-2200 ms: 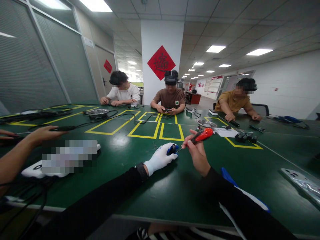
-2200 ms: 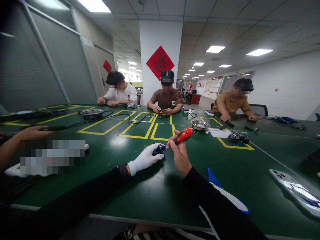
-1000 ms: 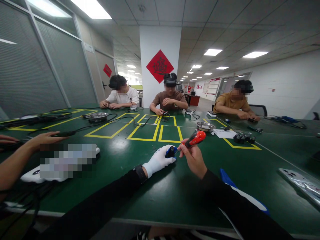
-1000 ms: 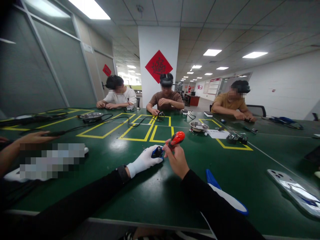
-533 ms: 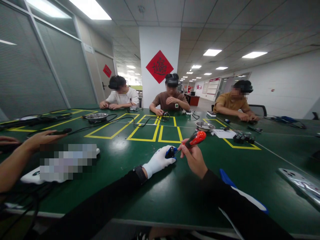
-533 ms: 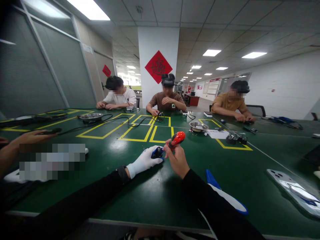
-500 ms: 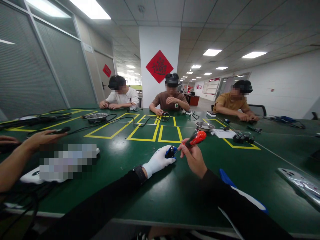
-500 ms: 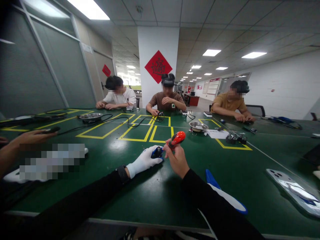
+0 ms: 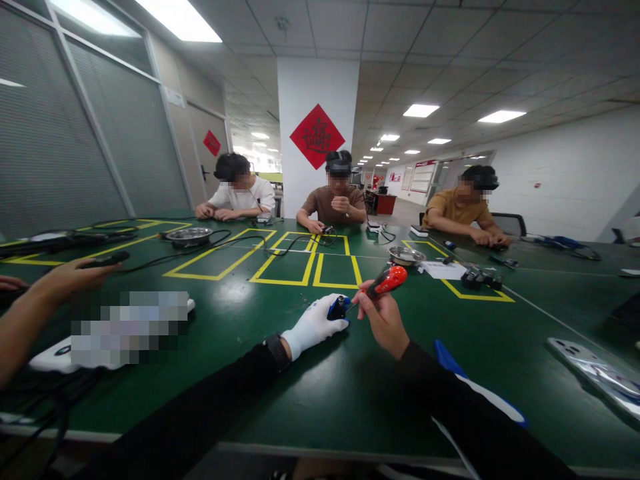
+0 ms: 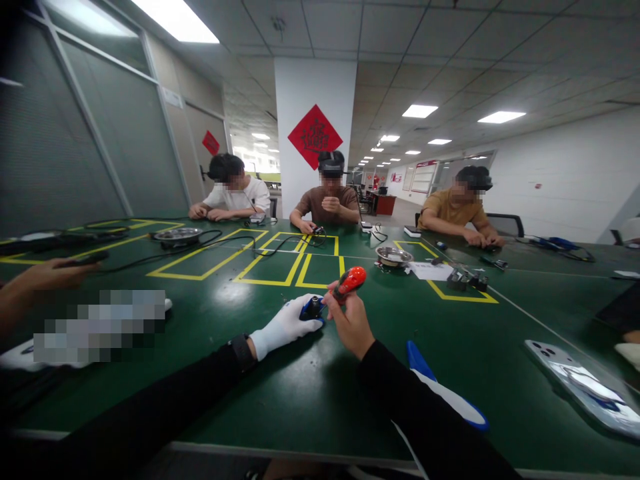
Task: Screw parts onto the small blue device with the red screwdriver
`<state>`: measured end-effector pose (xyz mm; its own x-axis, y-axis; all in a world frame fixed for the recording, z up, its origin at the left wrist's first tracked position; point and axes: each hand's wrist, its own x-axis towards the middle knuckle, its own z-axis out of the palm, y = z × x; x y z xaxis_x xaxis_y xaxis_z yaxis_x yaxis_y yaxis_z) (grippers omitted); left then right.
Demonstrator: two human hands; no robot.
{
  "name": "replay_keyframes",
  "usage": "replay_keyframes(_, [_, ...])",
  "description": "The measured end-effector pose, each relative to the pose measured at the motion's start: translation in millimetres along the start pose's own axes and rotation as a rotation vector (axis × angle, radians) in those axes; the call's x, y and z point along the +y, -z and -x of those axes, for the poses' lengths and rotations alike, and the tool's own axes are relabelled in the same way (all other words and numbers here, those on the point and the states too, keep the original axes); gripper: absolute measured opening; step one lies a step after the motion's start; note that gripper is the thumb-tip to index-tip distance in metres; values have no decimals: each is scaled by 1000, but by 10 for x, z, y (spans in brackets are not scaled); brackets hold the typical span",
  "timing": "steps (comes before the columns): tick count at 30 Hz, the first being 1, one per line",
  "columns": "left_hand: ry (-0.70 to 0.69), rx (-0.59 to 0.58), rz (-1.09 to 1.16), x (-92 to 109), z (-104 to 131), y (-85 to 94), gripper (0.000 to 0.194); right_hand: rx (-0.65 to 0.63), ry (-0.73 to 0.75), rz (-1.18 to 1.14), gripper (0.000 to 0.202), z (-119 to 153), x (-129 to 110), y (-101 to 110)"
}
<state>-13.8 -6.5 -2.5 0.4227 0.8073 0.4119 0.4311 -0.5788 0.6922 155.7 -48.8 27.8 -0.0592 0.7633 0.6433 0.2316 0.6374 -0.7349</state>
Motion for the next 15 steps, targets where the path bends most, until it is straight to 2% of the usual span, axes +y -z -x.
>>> replay_keyframes(15, [-43, 1, 0, -60, -21, -29, 49, -3, -7, 8, 22, -1, -8, 1])
